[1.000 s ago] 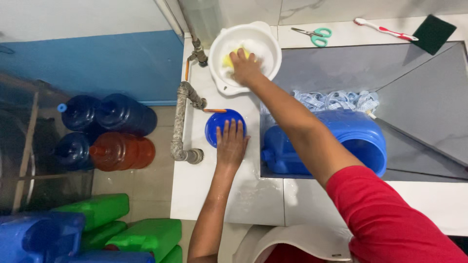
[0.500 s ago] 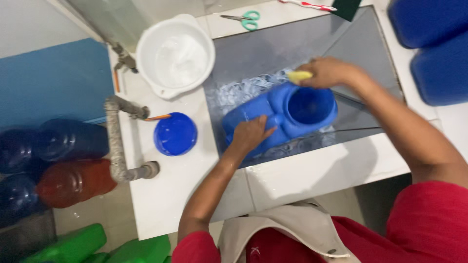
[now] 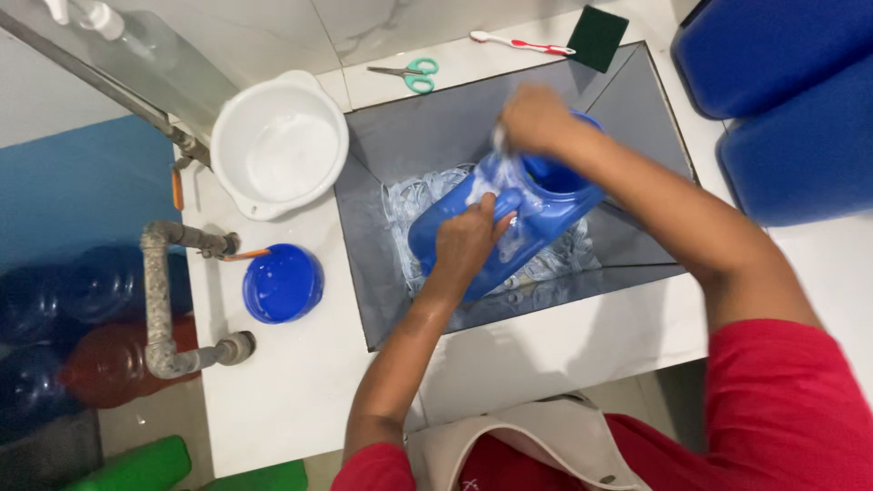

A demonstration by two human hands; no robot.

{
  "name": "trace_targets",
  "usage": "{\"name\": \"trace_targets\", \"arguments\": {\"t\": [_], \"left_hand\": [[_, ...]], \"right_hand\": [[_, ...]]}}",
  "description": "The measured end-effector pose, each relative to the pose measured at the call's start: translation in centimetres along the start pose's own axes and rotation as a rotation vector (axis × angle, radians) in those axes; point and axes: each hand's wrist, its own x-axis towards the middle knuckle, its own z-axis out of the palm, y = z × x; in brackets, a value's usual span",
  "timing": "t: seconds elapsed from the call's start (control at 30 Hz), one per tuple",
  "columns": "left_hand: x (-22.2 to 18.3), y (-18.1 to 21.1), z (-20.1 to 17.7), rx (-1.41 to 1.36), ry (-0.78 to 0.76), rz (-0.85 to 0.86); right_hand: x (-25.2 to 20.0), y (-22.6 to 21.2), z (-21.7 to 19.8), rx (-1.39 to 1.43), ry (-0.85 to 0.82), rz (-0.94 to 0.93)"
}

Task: The person picks up a blue plastic jug and places it into a large metal sink. They use shears to cut a plastic seal from the opening, scrub the exterior and interior of the jug with a soapy sponge, and rinse it thoroughly with water from a tap.

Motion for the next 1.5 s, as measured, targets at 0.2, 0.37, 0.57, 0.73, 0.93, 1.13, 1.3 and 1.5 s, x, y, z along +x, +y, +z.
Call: {"name": "trace_targets", "arguments": {"t": [0.2,0.37,0.57,0.73,0.93,1.13,1.3,1.5], "left_hand": [[0.7,-1.9,-0.1,-0.149,-0.096,-0.431],[3.7,-2.0,1.7,-0.231,-0.019,-0.670],[3.5,-1.5,2.7,-0.138,-0.133,-0.759],[2.8,-2.2,2.7,0.000,0.138,-0.526],[-0.1,-9.0,2.8,-0.203,0.005,-0.807],[-7.3,-15.3,4.8,-0.192,0.001,-1.027],[-6.5,-14.8,3.8,-0.245,-0.006,-1.092],[-5.1,-14.5,3.4,-0.270,-0.097,-1.241]], "right_hand": [[0.9,3.3,4.5,1.058,0.414,0.332],[0.1,-8.6,11.6,0.491,0.640,0.109],[-3.2,-4.9,8.2,0.272,0.894,0.178],[-2.7,-11.2,6.1,0.615,0.453,-0.394],[-6.1,-11.2,9.9,0.613,0.581,-0.410],[-3.0,-16.7,17.5,0.573,0.558,-0.506],[6.3,-9.3,23.0,0.889,0.661,0.187],[-7.6,-17.1,23.5,1.041,0.385,-0.286]]}}
